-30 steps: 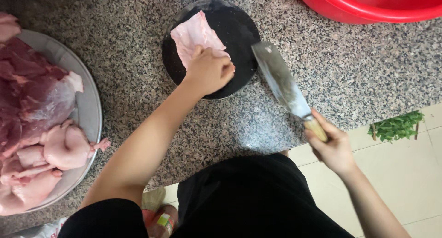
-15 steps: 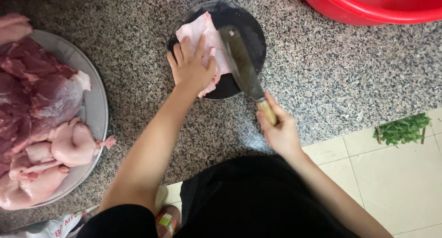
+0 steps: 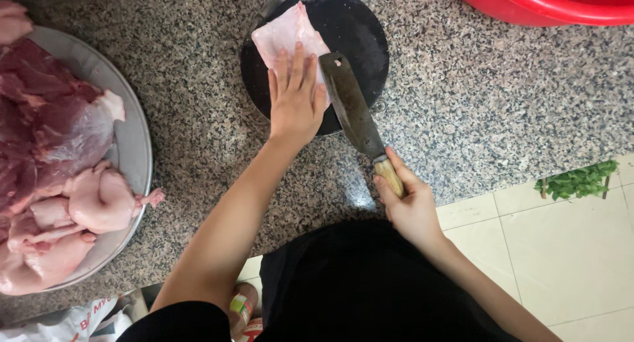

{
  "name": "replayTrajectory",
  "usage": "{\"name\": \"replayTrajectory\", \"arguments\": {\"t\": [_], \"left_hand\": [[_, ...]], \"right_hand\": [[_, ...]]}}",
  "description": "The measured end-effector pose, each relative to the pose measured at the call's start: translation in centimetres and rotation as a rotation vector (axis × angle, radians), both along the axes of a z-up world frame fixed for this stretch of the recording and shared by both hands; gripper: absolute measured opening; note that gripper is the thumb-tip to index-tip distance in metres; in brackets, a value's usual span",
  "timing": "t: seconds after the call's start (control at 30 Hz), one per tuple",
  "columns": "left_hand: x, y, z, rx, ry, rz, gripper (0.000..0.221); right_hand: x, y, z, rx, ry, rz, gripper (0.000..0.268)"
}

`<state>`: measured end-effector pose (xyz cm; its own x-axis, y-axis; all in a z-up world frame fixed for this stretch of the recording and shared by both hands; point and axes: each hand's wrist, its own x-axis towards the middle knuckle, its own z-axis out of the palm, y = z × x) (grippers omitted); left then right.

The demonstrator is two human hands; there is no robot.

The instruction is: The person slices pieces of pork skin and fat on a cutting board using a large knife.

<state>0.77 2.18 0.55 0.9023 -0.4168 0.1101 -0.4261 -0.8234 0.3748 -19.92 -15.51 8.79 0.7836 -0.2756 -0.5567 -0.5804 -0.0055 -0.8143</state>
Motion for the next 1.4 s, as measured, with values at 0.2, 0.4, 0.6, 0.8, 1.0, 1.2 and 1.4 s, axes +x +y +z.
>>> {"name": "replayTrajectory", "arguments": {"t": [0.2,0.4,0.6,0.8,1.0,1.2,1.4], "left_hand": [[0.3,0.1,-0.2,0.001,0.001,-0.014,0.061],[0.3,-0.4,-1.0,-0.025,0.008,0.032,0.063],[0.3,-0.6,-1.6,0.019,-0.051,0.064,0.065],[0.2,-1.2,-1.9,-0.012,-0.045,0.081,0.068],[0.4,-1.0,-2.5,-0.053,-0.044,0.093,0.069],[1.5,0.9,-2.4,-0.236,0.034,-0.039,0.059],[3.2,4.0,1.9,-0.2,0.062,-0.643,0.011]], "right_hand": [[0.1,0.5,-2.6,-0.155,-0.41,0.119,0.058],[3.1,2.2,-3.2,0.147,-0.167,-0.022,0.067],[2.1,1.9,-3.6,0.171,-0.138,0.01,0.067],[-1.2,0.3,-2.5,0.132,-0.046,0.074,0.067],[-2.8,-2.2,-1.1,0.057,-0.03,0.183,0.067],[-5.1,-6.7,-0.4,-0.042,-0.048,0.263,0.064],[-4.7,-7.0,0.3,-0.172,0.005,0.057,0.063]]}}
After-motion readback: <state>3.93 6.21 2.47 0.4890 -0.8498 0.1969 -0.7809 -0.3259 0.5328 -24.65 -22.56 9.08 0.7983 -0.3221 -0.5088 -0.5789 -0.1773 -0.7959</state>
